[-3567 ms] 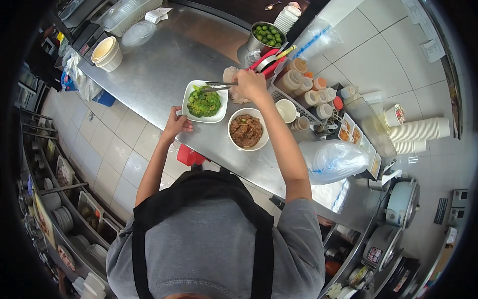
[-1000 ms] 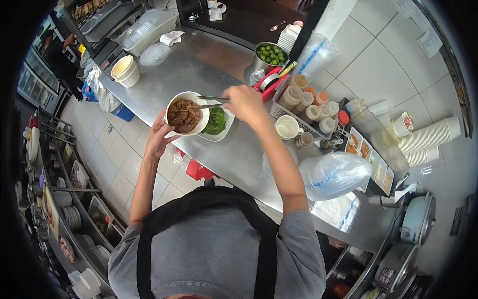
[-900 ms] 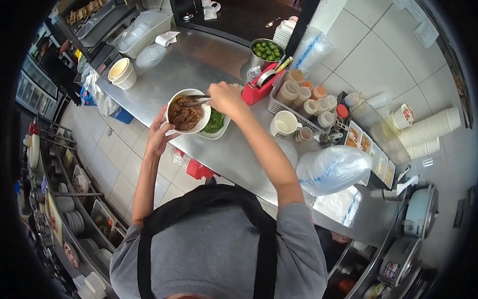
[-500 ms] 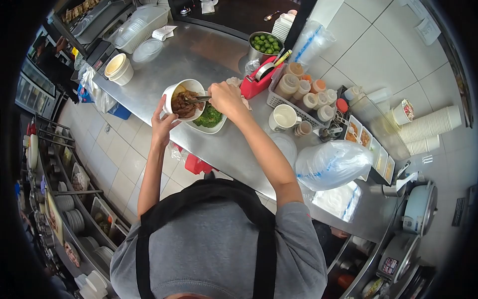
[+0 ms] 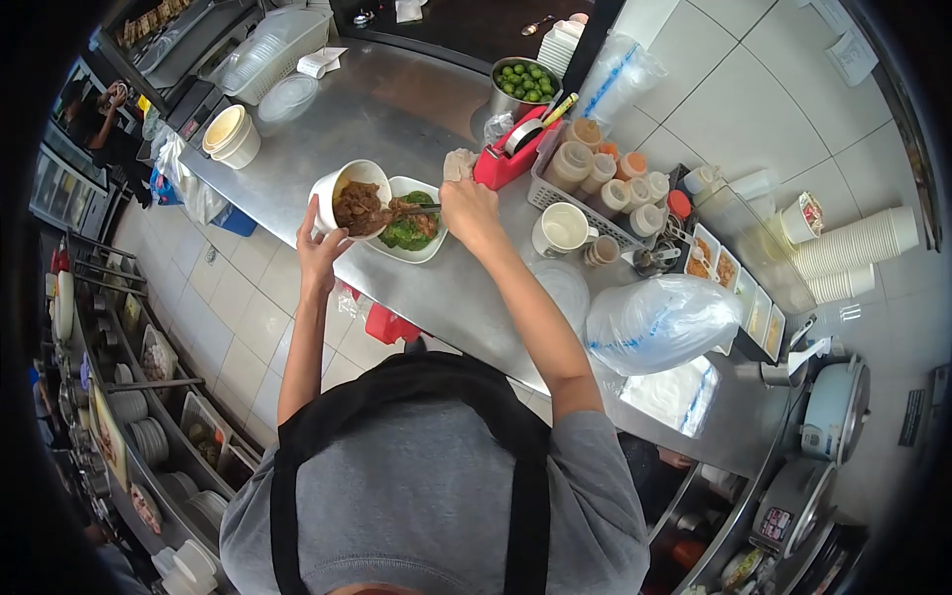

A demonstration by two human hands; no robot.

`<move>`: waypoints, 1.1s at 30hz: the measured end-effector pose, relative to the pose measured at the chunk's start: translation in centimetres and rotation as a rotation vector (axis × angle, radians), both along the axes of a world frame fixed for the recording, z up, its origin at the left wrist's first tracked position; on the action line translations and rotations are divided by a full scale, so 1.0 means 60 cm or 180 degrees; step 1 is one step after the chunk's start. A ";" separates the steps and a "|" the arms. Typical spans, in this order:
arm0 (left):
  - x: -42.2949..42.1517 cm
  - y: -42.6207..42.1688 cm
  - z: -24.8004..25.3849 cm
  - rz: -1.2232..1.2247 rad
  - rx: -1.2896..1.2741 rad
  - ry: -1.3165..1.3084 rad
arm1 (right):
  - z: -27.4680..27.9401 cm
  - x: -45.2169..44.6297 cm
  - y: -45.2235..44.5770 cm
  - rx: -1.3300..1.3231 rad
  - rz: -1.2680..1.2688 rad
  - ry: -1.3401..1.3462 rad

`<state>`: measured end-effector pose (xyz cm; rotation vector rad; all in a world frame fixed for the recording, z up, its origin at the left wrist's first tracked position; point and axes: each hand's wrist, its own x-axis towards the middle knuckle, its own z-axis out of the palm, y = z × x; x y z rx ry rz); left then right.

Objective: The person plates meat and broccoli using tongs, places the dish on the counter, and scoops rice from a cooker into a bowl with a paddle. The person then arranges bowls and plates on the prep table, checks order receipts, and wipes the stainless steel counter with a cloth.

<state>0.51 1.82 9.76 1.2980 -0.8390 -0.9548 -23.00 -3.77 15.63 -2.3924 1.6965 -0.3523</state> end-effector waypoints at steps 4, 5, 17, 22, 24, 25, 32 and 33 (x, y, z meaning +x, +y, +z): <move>0.009 -0.001 -0.001 0.0012 -0.0061 0.0032 | 0.006 0.009 -0.025 0.0157 -0.0017 0.0442; 0.010 0.000 -0.001 0.0004 -0.0076 0.0043 | 0.014 0.007 -0.026 0.0263 -0.0017 0.0422; 0.013 -0.006 -0.009 -0.0034 -0.0195 -0.0017 | 0.040 0.032 -0.027 -0.0342 0.0759 0.0174; 0.033 0.004 -0.005 0.0008 -0.0139 0.0269 | 0.018 0.038 -0.018 -0.0573 0.0763 0.0324; 0.034 0.007 0.002 0.0040 -0.0112 0.0249 | 0.006 0.047 -0.017 -0.0543 0.0834 0.0363; 0.035 0.005 0.003 0.0014 -0.0124 0.0246 | 0.007 0.050 -0.017 -0.0529 0.0873 0.0386; 0.033 0.008 -0.013 -0.0001 -0.0011 0.0398 | 0.112 -0.024 -0.013 0.0585 0.0635 0.1182; 0.032 0.009 -0.013 -0.0007 -0.0020 0.0432 | 0.092 -0.031 -0.016 0.0351 0.0773 0.1055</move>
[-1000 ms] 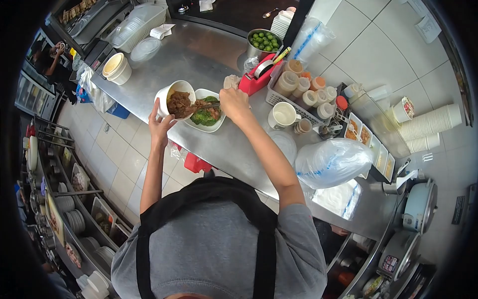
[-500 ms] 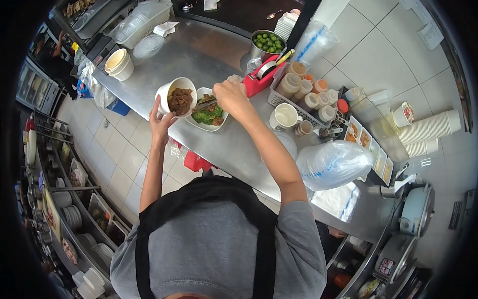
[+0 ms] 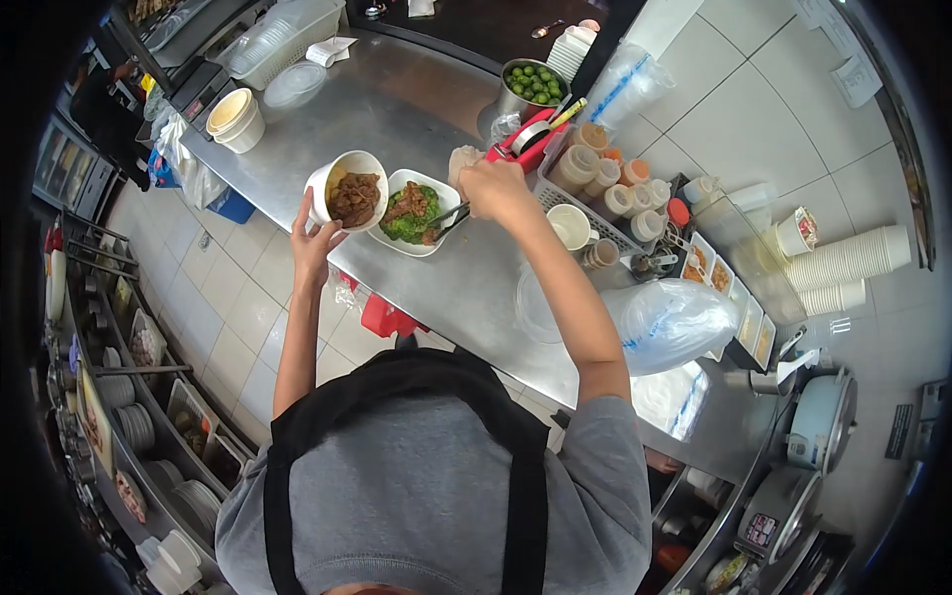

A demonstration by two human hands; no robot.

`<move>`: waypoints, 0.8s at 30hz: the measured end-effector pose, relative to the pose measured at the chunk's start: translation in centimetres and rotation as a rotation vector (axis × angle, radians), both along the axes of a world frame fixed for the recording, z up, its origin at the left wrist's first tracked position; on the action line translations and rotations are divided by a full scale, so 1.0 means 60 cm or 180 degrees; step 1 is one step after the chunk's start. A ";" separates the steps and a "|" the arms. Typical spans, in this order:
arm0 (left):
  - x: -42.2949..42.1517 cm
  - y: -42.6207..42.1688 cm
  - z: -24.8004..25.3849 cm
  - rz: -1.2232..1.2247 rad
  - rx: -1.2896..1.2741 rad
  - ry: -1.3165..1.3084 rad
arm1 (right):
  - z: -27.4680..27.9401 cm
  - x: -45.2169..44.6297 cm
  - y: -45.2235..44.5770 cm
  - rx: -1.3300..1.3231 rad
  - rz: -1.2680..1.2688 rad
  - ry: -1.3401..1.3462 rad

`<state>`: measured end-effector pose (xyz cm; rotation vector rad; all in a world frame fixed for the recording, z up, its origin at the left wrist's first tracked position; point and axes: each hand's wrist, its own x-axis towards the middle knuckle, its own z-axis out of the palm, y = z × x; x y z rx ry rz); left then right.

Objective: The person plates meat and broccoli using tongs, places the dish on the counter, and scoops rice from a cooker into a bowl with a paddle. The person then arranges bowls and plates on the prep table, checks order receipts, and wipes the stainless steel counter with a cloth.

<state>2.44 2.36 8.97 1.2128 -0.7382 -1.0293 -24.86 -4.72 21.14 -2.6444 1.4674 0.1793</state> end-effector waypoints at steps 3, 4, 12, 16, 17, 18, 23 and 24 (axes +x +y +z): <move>0.001 0.005 0.009 -0.0048 -0.0055 -0.0010 | -0.038 0.009 -0.012 0.0225 0.0054 0.0037; 0.003 0.006 0.010 -0.0049 -0.0054 0.0005 | -0.039 0.013 -0.016 0.0320 -0.0009 -0.0008; 0.005 0.018 0.016 -0.0069 -0.0087 0.0238 | -0.027 0.033 -0.070 0.0823 -0.0333 -0.0231; 0.007 0.021 0.019 -0.0240 -0.0079 0.0437 | -0.058 0.063 -0.071 0.0996 -0.0289 0.0121; 0.006 0.020 0.018 -0.0202 -0.0075 0.0387 | -0.059 0.057 -0.076 0.0919 -0.0234 0.0080; 0.005 0.022 0.016 -0.0159 -0.0061 0.0339 | -0.033 0.051 -0.064 0.0852 -0.0175 0.0040; 0.000 0.022 0.028 -0.0210 -0.0011 -0.0115 | 0.002 0.048 -0.072 0.0620 0.0143 -0.0842; -0.005 0.021 0.035 -0.0238 -0.0022 -0.0250 | -0.002 0.064 -0.067 0.0686 0.0081 -0.1036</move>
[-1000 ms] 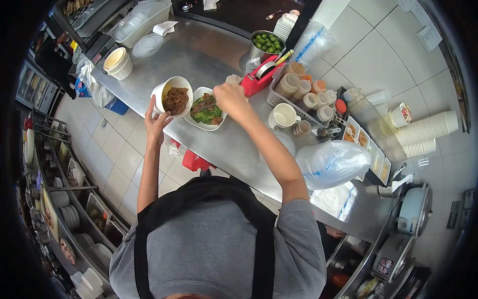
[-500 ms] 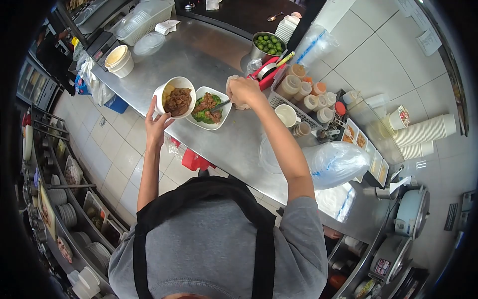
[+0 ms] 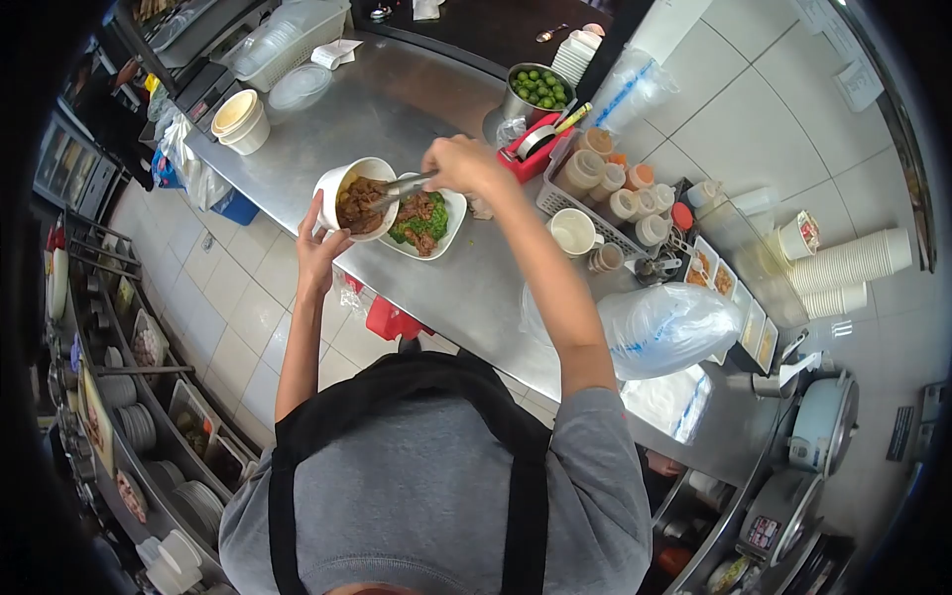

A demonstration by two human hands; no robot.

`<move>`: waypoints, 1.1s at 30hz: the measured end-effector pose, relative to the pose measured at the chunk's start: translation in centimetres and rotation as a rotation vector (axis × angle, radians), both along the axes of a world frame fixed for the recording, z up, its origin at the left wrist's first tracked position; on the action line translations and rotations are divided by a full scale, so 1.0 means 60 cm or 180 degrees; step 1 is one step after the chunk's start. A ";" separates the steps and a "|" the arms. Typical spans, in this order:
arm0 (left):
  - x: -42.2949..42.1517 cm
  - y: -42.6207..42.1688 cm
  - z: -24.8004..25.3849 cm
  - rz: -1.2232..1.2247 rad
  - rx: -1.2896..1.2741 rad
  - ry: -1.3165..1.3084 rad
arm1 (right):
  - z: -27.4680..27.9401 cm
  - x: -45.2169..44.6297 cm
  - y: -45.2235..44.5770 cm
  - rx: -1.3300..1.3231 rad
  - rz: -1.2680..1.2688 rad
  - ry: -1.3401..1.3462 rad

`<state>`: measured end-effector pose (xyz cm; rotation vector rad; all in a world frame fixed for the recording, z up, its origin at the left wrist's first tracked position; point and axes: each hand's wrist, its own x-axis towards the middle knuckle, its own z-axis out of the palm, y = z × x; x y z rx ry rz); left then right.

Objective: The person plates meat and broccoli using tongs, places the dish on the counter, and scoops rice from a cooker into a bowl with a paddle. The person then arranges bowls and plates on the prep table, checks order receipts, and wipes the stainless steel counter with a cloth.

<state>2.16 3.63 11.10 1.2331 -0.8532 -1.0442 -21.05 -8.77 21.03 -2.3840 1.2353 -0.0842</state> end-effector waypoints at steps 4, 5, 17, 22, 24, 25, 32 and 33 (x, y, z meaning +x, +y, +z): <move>-0.005 -0.014 -0.013 -0.0100 -0.0270 -0.0940 | -0.026 0.043 0.038 -0.0659 -0.0142 -0.0011; -0.005 -0.018 -0.018 -0.0080 -0.0335 -0.1068 | -0.039 0.041 0.035 -0.0691 -0.0134 -0.0012; -0.009 -0.034 -0.049 0.0241 -0.0322 -0.1259 | -0.041 -0.029 0.064 -0.0720 -0.0512 0.0382; -0.007 -0.030 -0.037 0.0202 -0.0219 -0.0541 | -0.060 -0.010 0.069 -0.1064 -0.0375 0.0606; -0.008 -0.028 -0.022 0.0177 -0.0126 -0.0285 | -0.033 -0.016 0.058 -0.0873 -0.0347 0.0689; -0.007 -0.024 -0.017 0.0174 -0.0068 -0.0165 | -0.012 -0.017 0.057 -0.0767 -0.0322 0.0722; -0.002 -0.029 -0.031 0.0019 -0.0391 -0.1025 | -0.012 0.032 0.021 -0.0663 -0.0576 0.0514; -0.004 -0.029 -0.030 0.0000 -0.0452 -0.1204 | -0.023 0.041 0.018 -0.0713 -0.0613 0.0565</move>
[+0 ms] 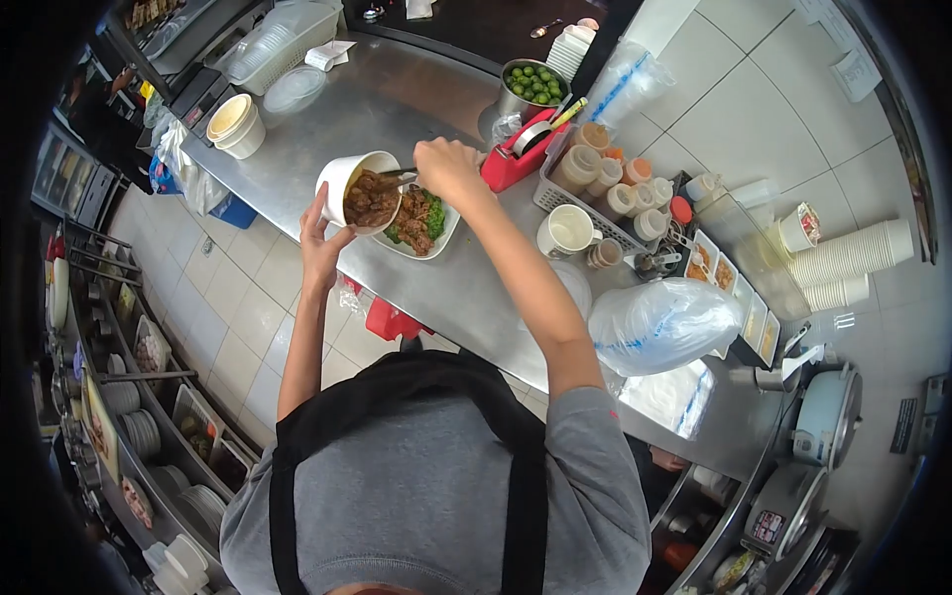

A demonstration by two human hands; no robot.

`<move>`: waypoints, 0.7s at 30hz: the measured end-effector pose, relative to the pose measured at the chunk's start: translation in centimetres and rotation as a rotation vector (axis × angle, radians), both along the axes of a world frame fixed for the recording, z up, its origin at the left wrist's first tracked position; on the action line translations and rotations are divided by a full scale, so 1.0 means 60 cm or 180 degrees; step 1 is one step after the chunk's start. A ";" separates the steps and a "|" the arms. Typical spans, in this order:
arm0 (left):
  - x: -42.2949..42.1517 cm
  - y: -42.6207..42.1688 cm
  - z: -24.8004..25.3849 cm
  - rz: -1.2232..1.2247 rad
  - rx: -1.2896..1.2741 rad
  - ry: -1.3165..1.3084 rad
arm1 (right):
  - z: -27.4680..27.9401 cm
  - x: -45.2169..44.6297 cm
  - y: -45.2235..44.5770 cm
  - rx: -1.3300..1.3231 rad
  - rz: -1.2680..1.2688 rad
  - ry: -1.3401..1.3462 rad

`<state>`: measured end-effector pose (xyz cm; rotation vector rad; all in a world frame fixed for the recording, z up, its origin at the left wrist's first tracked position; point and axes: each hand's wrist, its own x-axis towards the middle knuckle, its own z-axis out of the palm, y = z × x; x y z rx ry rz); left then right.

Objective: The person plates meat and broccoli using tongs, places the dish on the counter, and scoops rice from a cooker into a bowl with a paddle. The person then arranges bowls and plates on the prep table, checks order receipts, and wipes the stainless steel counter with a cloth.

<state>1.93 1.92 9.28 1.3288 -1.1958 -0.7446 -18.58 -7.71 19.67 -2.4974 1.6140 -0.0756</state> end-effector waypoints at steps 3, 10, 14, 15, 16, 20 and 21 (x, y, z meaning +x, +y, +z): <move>-0.010 -0.001 0.004 0.0158 -0.0074 -0.0390 | -0.020 -0.003 -0.005 0.0148 0.0004 -0.0083; -0.008 -0.005 -0.010 0.0314 -0.0052 -0.0361 | -0.014 -0.061 0.012 0.0071 -0.0098 -0.0366; -0.009 -0.014 -0.011 0.0316 0.0006 -0.0240 | -0.027 -0.071 0.021 0.0114 -0.0245 -0.0320; -0.010 -0.017 -0.013 0.0312 0.0014 -0.0222 | -0.019 -0.070 0.025 0.0156 -0.0286 -0.0272; -0.009 -0.018 -0.015 0.0313 0.0027 -0.0208 | -0.010 -0.071 0.030 0.0171 -0.0295 -0.0319; -0.010 -0.026 -0.017 0.0305 -0.0014 -0.0303 | 0.003 -0.067 0.046 0.0186 -0.0057 -0.0518; -0.009 -0.026 -0.011 0.0312 0.0003 -0.0368 | -0.002 -0.060 0.047 0.0173 0.0071 -0.0571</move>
